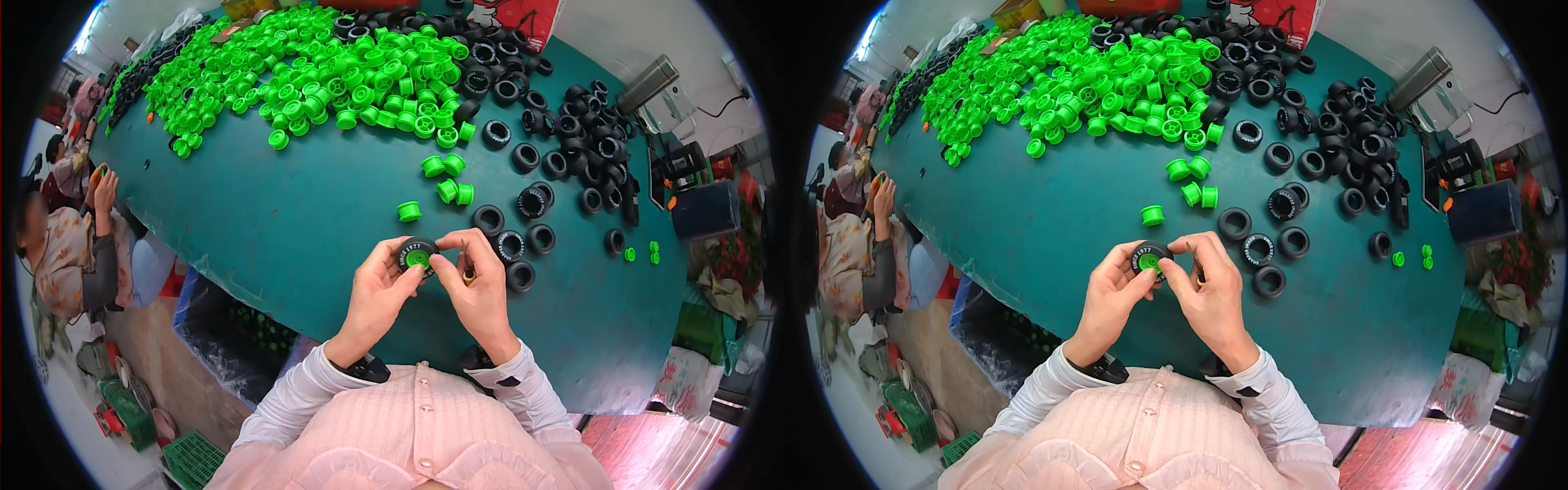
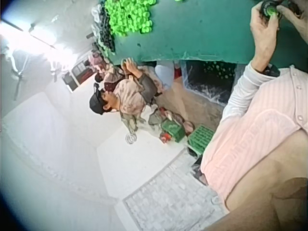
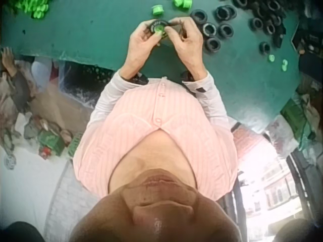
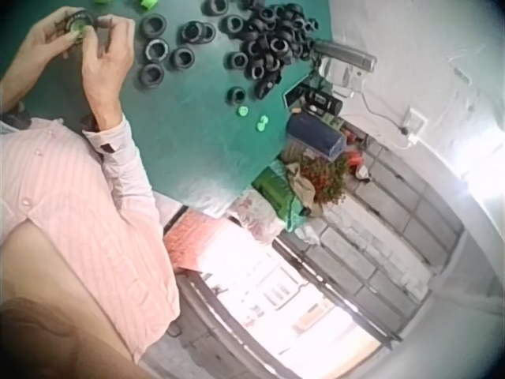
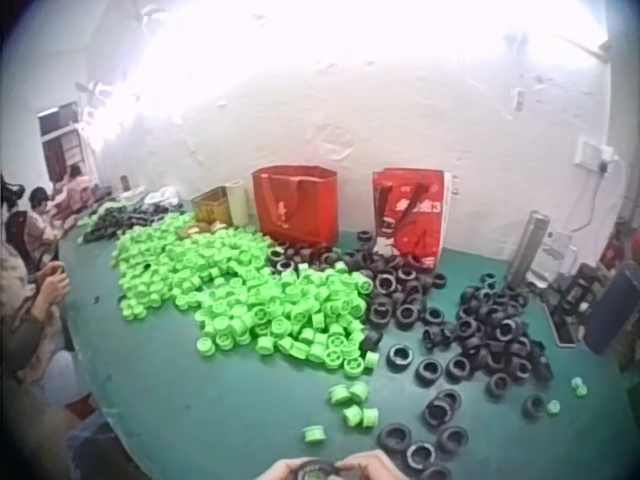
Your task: Assembling small green hubs into black rubber tires for toy vehicles.
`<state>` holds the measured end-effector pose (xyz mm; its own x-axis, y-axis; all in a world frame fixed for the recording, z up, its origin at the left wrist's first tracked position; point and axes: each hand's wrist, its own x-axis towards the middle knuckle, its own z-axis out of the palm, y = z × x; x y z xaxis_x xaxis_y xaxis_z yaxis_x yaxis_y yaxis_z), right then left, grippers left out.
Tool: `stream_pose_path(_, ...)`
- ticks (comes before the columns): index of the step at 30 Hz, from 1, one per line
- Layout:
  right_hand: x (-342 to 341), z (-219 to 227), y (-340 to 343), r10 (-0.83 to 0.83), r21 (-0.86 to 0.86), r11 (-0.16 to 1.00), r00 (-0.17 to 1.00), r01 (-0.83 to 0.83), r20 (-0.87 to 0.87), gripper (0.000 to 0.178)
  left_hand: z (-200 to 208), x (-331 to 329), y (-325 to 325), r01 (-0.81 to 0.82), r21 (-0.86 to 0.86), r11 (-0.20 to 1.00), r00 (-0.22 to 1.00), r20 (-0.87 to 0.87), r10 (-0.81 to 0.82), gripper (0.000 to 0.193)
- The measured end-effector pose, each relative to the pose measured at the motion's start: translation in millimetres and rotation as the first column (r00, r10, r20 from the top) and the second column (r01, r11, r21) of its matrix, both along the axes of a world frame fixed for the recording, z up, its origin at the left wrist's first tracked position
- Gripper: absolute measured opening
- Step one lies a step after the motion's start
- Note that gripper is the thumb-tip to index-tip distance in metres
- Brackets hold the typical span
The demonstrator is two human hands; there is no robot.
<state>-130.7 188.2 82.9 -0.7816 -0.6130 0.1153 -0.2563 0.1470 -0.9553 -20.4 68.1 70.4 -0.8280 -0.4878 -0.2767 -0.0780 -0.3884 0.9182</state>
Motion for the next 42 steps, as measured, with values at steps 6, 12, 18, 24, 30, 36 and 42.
stream_pose_path(6,2.3,-4.1,-2.9,0.028,-0.008,1.0,0.998,-0.029,-0.058,0.019,7.7,-3.7,1.3,0.021,0.029,0.999,0.999,-0.036,-0.02,0.03)
stream_pose_path(12,10.8,-4.0,-6.2,-0.031,0.015,0.999,0.989,0.034,-0.146,0.017,-11.6,0.9,3.5,0.035,-0.044,0.998,0.999,-0.029,-0.036,0.027)
stream_pose_path(18,15.9,-3.7,-9.7,-0.122,0.025,0.992,0.985,0.126,-0.122,0.014,-5.6,-2.5,10.5,0.0,-0.373,0.928,1.0,-0.007,-0.002,0.022)
stream_pose_path(24,13.4,-11.6,-7.0,-0.103,-0.044,0.992,0.967,0.116,0.232,0.014,-9.8,-2.5,6.7,-0.025,0.0,1.0,0.994,-0.103,0.024,0.023)
stream_pose_path(30,11.8,-20.6,-3.8,-0.073,-0.09,0.992,0.982,0.089,0.172,0.016,-12.4,-3.7,12.2,-0.044,0.009,0.999,0.99,-0.136,0.044,0.025)
stream_pose_path(36,8.1,-22.3,-2.2,-0.054,-0.019,0.998,0.994,0.056,0.1,0.016,-12.8,-7.6,5.0,-0.026,0.069,0.997,0.997,-0.074,0.031,0.024)
stream_pose_path(42,10.3,-11.0,1.7,-0.088,0.069,0.994,0.996,0.089,-0.019,0.017,-7.6,-11.6,10.7,-0.02,-0.056,0.998,0.999,-0.05,0.017,0.023)
